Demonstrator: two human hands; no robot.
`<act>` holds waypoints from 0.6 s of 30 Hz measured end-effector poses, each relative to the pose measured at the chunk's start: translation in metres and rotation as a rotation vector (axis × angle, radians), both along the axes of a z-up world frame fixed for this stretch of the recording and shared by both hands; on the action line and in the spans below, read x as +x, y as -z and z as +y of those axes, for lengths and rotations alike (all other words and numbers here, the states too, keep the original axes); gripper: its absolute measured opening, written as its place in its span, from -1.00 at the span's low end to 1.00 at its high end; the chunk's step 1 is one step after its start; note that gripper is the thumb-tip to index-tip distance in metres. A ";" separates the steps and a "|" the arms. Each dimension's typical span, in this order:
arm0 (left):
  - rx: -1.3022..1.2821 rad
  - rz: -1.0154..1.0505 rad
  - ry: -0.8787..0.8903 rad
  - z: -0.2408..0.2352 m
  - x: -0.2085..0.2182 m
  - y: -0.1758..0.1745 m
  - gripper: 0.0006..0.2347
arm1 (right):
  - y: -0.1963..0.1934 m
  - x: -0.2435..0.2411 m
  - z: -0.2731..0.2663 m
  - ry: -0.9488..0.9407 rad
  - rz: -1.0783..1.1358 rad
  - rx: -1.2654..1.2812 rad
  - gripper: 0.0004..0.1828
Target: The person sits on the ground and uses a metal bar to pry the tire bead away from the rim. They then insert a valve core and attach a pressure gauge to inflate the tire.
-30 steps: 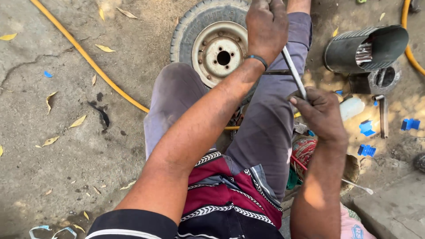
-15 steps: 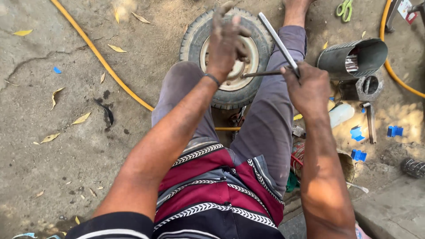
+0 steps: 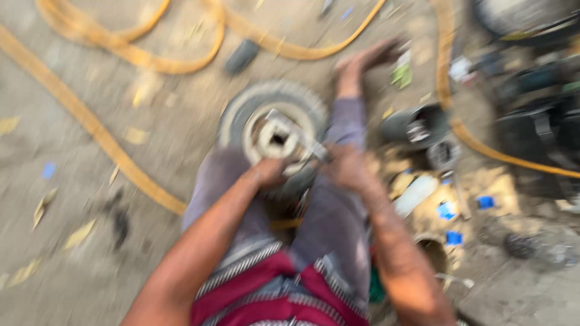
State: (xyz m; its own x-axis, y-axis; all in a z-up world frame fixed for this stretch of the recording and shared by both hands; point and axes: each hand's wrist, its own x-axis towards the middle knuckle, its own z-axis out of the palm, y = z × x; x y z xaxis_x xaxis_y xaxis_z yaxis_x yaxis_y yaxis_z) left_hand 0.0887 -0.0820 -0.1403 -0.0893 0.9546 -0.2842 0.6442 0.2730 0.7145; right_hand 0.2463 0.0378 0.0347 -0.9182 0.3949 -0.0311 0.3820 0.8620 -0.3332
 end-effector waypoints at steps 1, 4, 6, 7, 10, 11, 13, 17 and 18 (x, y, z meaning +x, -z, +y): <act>0.092 -0.018 -0.061 -0.002 0.000 -0.017 -0.46 | -0.002 -0.003 0.002 0.117 -0.086 -0.209 -0.31; 0.701 -1.155 -0.398 -0.005 0.018 -0.057 -0.56 | 0.019 0.000 -0.005 0.242 0.076 -0.229 -0.52; 0.713 -1.167 -0.743 0.009 0.030 -0.072 -0.67 | 0.033 0.007 -0.003 0.193 0.054 -0.290 -0.56; 0.701 -1.170 -0.931 0.024 0.032 -0.078 -0.72 | 0.035 0.012 0.005 0.097 0.077 -0.316 -0.58; 0.723 -1.107 -1.183 0.062 0.032 -0.089 -0.84 | 0.024 0.036 0.016 0.211 -0.058 -0.733 -0.61; 0.733 -0.956 -1.167 0.071 0.028 -0.091 -0.88 | 0.020 0.040 0.014 0.317 -0.133 -0.922 -0.57; 0.741 -0.661 -1.121 0.088 0.023 -0.091 -0.81 | 0.022 0.049 -0.002 0.294 0.102 -1.033 -0.81; 0.380 -0.940 -0.719 0.115 0.009 -0.104 -0.90 | 0.056 0.047 -0.061 0.596 0.550 -1.260 -0.86; 0.335 -0.964 -0.708 0.116 0.008 -0.109 -0.90 | 0.063 0.048 -0.066 0.472 0.641 -1.204 -0.84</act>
State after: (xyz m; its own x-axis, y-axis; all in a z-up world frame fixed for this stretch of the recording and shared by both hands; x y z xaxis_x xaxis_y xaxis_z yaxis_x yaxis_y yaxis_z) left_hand 0.0966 0.0342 -0.0311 -0.5041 0.8200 -0.2712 -0.3967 0.0591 0.9161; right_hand 0.2946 -0.0287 -0.0283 -0.6953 0.6910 -0.1975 0.0550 -0.2229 -0.9733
